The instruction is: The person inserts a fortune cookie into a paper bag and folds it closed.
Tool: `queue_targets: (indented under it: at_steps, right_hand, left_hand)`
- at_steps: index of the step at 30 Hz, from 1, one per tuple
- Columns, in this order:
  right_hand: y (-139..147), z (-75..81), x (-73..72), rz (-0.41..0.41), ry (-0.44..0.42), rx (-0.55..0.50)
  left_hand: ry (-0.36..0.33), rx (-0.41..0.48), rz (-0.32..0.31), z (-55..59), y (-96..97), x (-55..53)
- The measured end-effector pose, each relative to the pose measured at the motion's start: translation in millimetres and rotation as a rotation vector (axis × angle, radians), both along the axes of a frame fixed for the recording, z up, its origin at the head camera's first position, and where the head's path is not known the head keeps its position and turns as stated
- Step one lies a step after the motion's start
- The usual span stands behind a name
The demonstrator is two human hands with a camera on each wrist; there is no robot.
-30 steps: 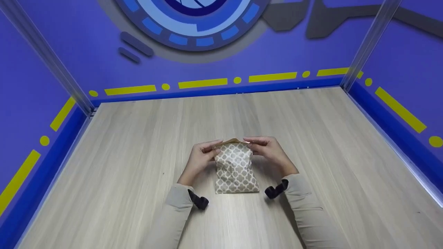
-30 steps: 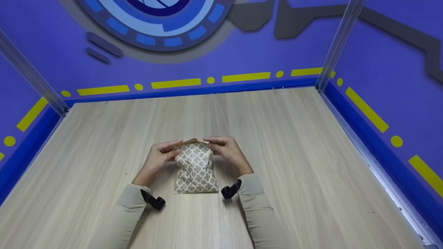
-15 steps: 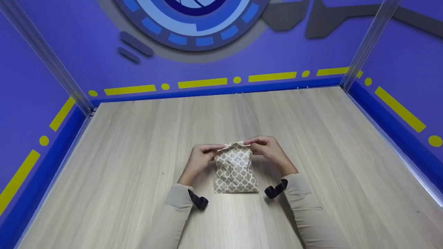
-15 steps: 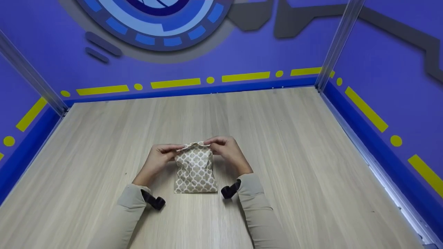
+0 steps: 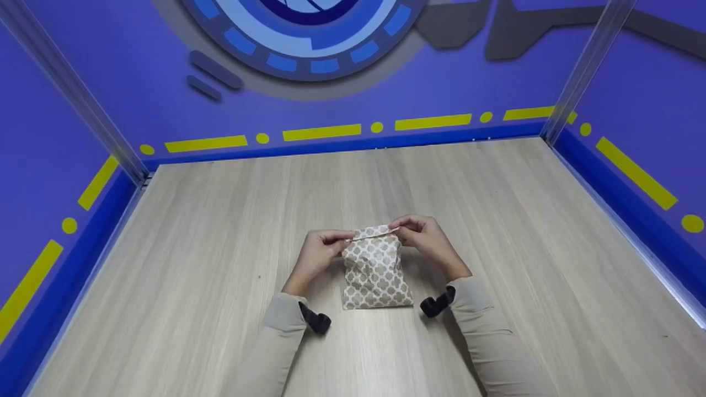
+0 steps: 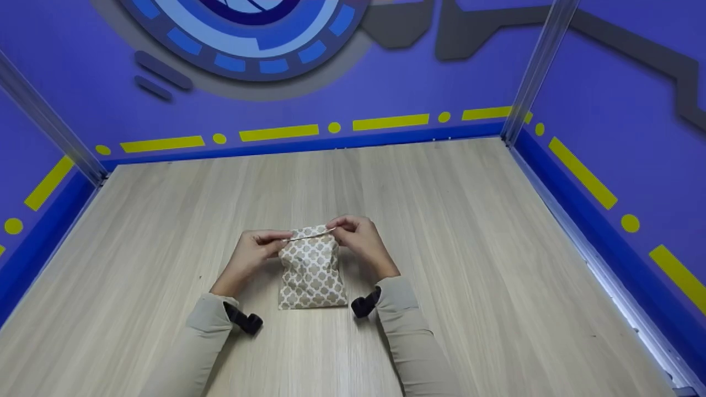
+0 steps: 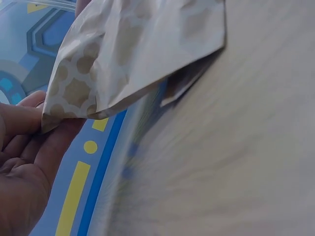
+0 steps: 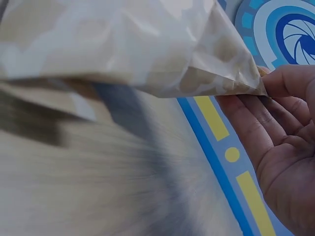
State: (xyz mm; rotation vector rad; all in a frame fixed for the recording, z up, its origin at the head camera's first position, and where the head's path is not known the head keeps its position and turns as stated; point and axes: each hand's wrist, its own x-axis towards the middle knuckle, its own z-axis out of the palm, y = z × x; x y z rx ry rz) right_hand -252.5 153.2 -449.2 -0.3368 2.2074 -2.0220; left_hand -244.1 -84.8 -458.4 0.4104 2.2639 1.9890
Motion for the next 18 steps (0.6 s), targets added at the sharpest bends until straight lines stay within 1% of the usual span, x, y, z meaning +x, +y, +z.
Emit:
queue_targets:
  at_steps: [5,10,13,15,18]
  right_hand:
    - [0.0,1.2,0.6,-0.023,-0.009,0.041]
    - [3.0,-10.8,-6.7,-0.018,-0.027,0.005]
    - [2.5,-18.8,-10.6,-0.058,-0.028,0.008]
    - [0.2,-21.0,-11.1,-0.094,-0.008,0.038]
    - [-3.5,-23.4,-11.6,-0.122,0.026,0.066]
  left_hand:
    - [0.002,-0.017,-0.008,1.8,-1.3,1.4]
    - [0.061,-0.01,-0.001,3.0,-1.7,3.6]
    - [0.099,0.002,0.039,2.1,0.6,4.6]
    - [0.11,0.015,0.086,1.3,3.7,5.0]
    - [0.106,0.028,0.161,1.0,8.6,6.0]
